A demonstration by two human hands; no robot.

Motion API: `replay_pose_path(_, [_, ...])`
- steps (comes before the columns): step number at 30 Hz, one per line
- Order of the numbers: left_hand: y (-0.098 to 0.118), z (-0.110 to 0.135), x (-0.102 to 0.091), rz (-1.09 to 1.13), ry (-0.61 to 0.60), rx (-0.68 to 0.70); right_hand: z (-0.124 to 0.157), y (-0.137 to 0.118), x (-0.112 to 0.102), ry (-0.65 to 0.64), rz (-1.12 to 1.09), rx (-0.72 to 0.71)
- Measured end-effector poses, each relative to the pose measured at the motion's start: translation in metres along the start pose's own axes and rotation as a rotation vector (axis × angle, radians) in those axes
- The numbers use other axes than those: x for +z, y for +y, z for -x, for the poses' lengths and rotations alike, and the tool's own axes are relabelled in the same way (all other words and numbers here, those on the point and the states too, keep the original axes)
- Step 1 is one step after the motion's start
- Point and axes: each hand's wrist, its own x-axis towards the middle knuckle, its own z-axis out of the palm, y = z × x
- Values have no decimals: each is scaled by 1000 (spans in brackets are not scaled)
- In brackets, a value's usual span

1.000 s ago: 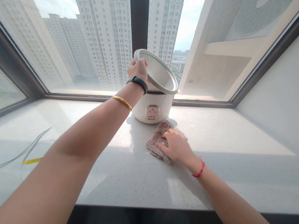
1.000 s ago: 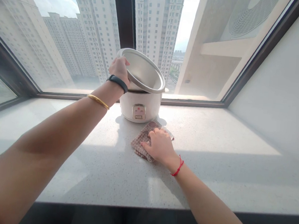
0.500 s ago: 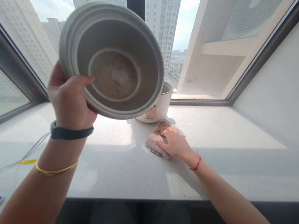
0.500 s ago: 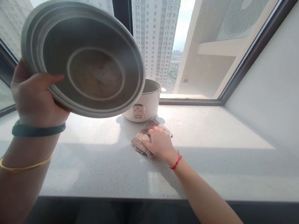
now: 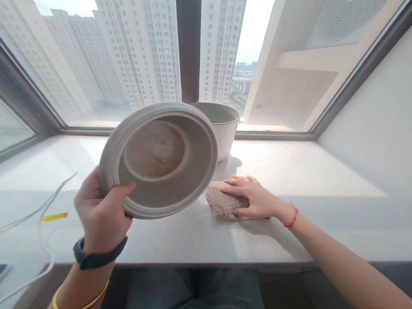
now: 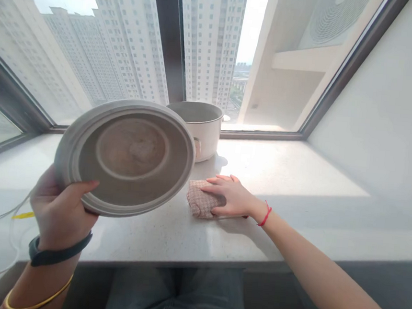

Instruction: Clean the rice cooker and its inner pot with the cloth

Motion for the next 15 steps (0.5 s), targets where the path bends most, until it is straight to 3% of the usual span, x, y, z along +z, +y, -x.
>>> replay_pose_path(4, [-11,4,0,-21,-21,-27,2,-8,17,22,-6,-5])
replay_pose_path(8, [-21,10,2,8,-76,-31,1,-23,22,126,-39,294])
replay_pose_path(11, [-28,14,4,28,-75,-57,0,-38,13,323,-164,480])
replay_pose_path(15, [-37,22,5,-56,-93,17,-5,-67,-15,568,-54,484])
